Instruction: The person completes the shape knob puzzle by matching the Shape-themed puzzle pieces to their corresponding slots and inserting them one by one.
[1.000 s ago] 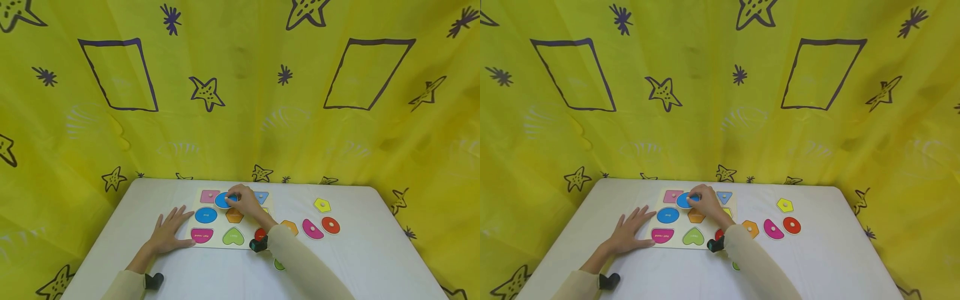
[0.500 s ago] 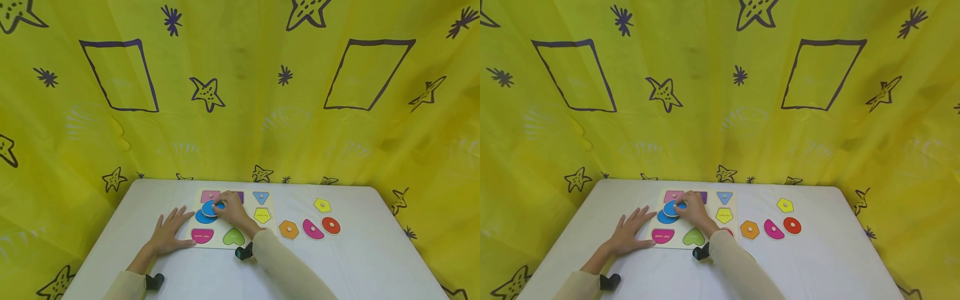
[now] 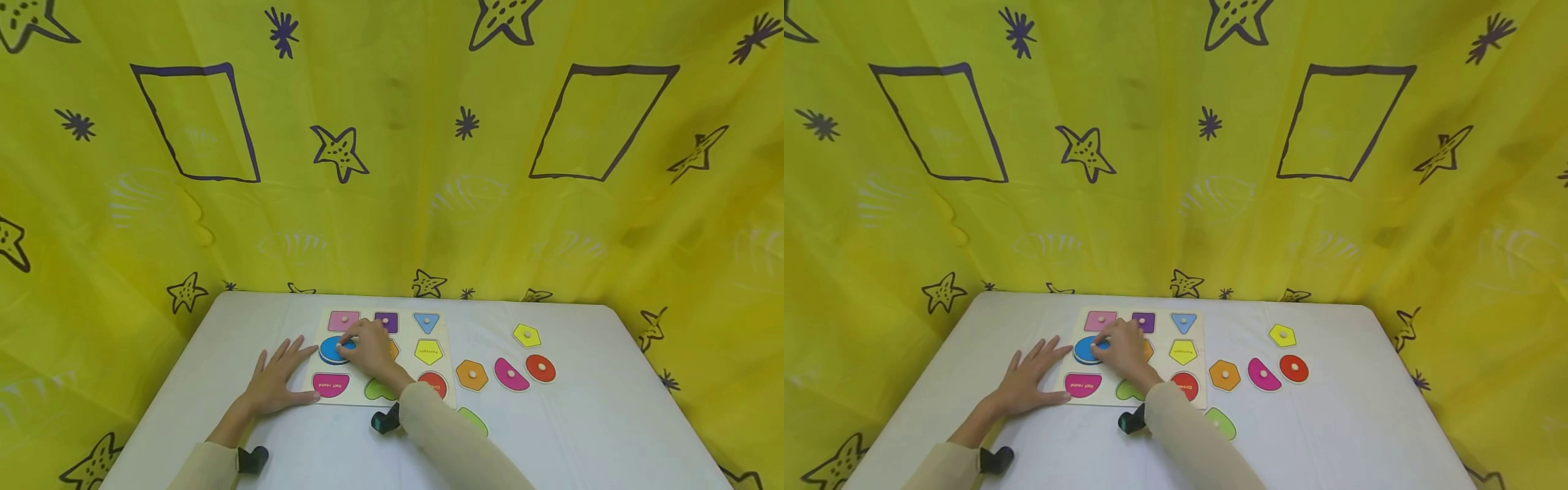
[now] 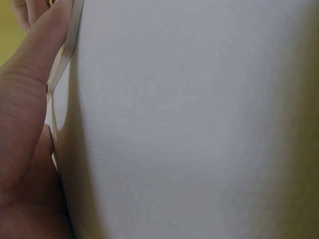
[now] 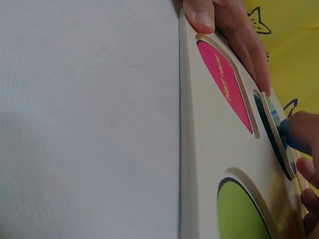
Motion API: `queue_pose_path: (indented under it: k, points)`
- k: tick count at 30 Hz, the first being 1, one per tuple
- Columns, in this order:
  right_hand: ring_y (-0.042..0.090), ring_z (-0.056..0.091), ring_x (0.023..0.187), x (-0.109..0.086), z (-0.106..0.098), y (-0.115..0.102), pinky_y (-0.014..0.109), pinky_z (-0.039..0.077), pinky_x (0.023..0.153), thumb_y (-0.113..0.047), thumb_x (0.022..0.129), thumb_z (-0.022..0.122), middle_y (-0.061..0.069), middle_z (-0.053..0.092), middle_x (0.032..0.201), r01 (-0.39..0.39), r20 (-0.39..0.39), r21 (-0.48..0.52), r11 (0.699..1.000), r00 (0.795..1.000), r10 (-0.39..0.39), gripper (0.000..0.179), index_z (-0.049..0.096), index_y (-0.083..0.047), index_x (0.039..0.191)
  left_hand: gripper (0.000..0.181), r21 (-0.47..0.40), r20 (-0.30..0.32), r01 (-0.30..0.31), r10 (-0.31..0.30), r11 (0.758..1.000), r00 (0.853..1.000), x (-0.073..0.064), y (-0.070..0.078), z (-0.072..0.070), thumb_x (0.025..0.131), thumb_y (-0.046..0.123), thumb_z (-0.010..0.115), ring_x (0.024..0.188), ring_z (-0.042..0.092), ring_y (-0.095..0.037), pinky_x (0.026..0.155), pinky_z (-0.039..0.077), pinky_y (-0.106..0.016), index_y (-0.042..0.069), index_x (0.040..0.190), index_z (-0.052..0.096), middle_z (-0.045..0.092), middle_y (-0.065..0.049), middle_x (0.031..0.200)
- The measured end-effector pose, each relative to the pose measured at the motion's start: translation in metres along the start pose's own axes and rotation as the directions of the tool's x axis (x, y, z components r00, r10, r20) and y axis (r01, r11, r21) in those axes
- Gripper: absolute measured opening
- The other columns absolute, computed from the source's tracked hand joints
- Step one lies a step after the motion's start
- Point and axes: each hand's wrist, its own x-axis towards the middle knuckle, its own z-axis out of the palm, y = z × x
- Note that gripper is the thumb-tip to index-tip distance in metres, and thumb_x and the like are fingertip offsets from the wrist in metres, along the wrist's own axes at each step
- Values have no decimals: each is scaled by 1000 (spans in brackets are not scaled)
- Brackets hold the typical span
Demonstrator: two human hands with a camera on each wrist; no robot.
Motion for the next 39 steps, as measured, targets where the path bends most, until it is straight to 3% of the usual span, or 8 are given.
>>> queue_pose_path:
  k: [5,18,32,39]
  points:
    - [24,49,115,-2,1,-2,45,42,95,-32,89,80,2,67,117,-19,16,-21,1000,1000,19,10,82,-23,87,97,18,9,3,-3,1000,1000,0,1,-1,76,66,78,154,14,-48,115,-4,-77,22,156,45,28,-18,167]
    - [25,48,118,-2,2,-2,46,40,97,-33,90,80,3,65,120,-6,31,-51,999,999,8,10,82,-23,89,99,-5,-35,-21,21,1000,999,0,-2,3,73,68,79,151,16,-52,113,-3,-79,20,154,48,31,-22,164]
    - [24,48,117,-3,0,-1,42,42,94,-35,90,80,2,66,121,2,38,-69,998,999,1,11,81,-24,90,97,23,5,10,-10,1000,1000,0,2,-2,75,64,80,153,15,-49,114,-3,-78,23,156,46,29,-18,166]
    - [24,49,116,-3,-7,1,43,43,96,-38,92,77,2,65,124,35,104,-70,997,994,-28,18,80,-25,105,96,26,5,11,-12,1000,1000,-1,3,-2,76,63,80,153,14,-49,114,-4,-78,21,156,46,29,-19,166]
